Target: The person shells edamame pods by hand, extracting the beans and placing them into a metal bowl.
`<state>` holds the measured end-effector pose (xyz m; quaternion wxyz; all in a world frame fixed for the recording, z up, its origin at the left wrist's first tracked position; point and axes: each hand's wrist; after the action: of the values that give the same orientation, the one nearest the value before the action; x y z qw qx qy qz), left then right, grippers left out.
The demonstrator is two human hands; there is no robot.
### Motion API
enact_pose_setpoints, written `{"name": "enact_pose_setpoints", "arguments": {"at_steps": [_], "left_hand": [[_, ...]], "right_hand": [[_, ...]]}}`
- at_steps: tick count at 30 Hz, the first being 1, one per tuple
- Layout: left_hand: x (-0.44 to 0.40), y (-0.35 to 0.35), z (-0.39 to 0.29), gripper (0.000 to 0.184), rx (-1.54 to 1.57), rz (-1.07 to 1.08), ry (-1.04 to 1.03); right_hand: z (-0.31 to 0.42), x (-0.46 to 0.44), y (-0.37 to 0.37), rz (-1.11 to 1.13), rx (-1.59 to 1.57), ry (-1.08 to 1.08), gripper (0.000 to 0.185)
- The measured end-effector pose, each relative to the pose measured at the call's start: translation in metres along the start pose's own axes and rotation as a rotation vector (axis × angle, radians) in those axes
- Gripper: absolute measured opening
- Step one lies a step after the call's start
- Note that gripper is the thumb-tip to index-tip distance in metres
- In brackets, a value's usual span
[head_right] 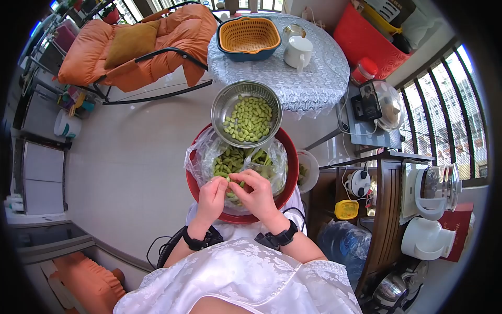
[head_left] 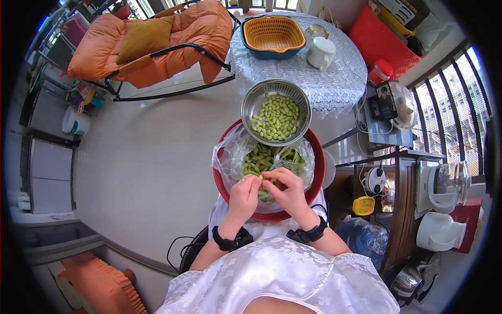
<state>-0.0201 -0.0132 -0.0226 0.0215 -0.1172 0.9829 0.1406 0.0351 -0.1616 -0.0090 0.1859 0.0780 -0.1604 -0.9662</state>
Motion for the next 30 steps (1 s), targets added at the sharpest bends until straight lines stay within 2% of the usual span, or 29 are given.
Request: {"name": "enact_pose_setpoints", "arguments": {"at_steps": [3, 13, 16, 18, 19, 22, 24, 25, 30], "left_hand": [[0.0, 0.002, -0.003, 0.024, -0.083, 0.012, -0.074], [0.001, 0.0, -0.005, 0.021, -0.165, 0.008, -0.152], [0.0, -0.001, -0.008, 0.023, -0.157, -0.007, -0.188], [-0.001, 0.0, -0.01, 0.023, -0.155, 0.017, -0.219], [-0.001, 0.0, -0.011, 0.023, -0.155, 0.015, -0.22], [0.0, 0.002, -0.014, 0.019, -0.143, 0.028, -0.177], [0.001, 0.0, -0.014, 0.019, -0.117, -0.019, -0.138], [0.001, -0.001, -0.014, 0.019, -0.11, -0.013, -0.143], [0.006, -0.008, -0.008, 0.018, -0.066, 0.004, -0.14]], "right_hand": [[-0.006, -0.001, 0.001, 0.029, -0.084, -0.001, 0.022], [-0.008, -0.004, 0.007, 0.09, -0.072, 0.029, 0.021], [-0.014, -0.005, 0.009, 0.139, -0.175, 0.004, 0.019], [-0.012, -0.004, 0.011, 0.217, -0.382, -0.238, 0.016], [-0.012, -0.004, 0.013, 0.218, -0.381, -0.236, 0.016], [-0.01, -0.008, 0.015, 0.191, -0.288, -0.178, 0.015], [-0.005, -0.012, 0.021, 0.068, -0.529, -0.304, 0.014], [0.003, -0.017, 0.027, 0.058, -0.524, -0.303, 0.014], [0.014, -0.063, 0.051, -0.175, -0.461, -0.097, 0.022]]}}
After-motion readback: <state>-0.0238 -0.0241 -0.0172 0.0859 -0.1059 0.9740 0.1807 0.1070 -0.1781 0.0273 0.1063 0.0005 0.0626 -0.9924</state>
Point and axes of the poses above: each hand's wrist, its own x-axis away from the middle knuckle, its own y-axis out of the back of the hand, z = x × y, and after that the axes turned 5 degrees about x, right-handed
